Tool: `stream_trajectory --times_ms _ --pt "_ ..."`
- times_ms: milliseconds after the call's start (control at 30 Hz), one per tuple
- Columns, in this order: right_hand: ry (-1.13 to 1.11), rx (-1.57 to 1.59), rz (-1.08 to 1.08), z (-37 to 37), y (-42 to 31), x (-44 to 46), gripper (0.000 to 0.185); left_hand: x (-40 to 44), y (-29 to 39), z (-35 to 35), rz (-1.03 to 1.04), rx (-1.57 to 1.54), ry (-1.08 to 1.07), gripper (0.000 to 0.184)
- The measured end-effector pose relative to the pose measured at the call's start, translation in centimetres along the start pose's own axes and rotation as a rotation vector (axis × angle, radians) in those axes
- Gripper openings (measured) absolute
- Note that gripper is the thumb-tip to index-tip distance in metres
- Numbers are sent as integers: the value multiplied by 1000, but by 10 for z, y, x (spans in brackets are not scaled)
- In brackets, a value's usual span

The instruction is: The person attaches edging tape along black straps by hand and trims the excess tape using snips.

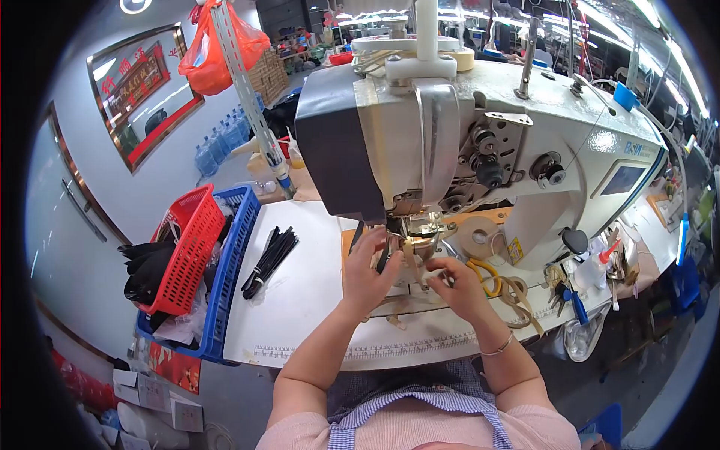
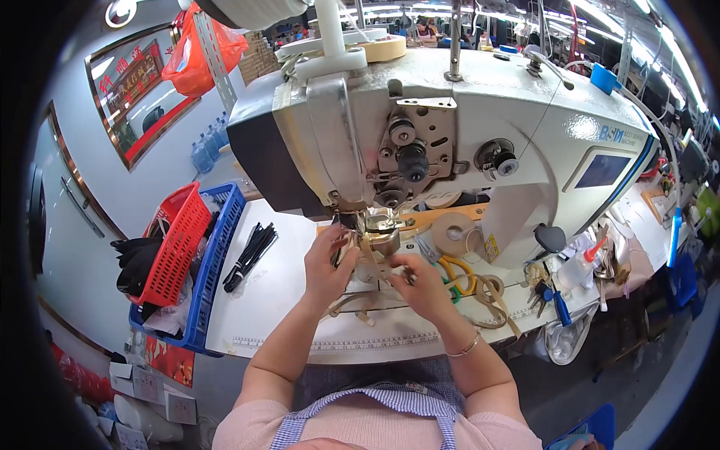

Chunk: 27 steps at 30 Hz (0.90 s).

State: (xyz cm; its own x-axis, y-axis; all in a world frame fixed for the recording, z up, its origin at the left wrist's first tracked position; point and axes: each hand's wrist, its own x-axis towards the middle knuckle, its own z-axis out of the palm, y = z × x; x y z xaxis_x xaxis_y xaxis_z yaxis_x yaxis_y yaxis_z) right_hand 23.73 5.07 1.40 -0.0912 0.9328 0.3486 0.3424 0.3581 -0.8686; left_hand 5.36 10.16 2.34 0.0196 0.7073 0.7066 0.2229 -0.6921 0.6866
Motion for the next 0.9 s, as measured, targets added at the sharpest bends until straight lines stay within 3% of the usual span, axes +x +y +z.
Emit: stream_trajectory --times_ms 133,200,333,367,467,533,667,767,900 --pt "109 -23 -24 -6 26 -25 35 18 0 2 -327 -255 -244 43" --pt "-25 -24 62 -14 18 -29 39 22 -19 6 -502 -388 -368 45" --pt "-245 245 180 -17 5 -28 44 24 -3 -4 -479 -735 -104 50" --pt "-294 160 153 -18 1 -26 43 23 5 -12 -457 -761 -31 59" --pt "-355 -71 34 -16 -7 -19 40 1 22 -36 -548 -589 65 66" --pt "-268 -194 -92 -3 -15 -9 38 -19 25 -46 -389 -351 -57 71" --pt "-401 -204 -220 14 -45 7 29 -42 43 -60 -455 -252 -282 70" --pt "-532 -88 -26 25 -58 9 24 -52 43 -68 -463 -239 -383 71" --pt "-527 -198 -110 32 -53 11 24 -59 43 -70 -438 -249 -421 72"
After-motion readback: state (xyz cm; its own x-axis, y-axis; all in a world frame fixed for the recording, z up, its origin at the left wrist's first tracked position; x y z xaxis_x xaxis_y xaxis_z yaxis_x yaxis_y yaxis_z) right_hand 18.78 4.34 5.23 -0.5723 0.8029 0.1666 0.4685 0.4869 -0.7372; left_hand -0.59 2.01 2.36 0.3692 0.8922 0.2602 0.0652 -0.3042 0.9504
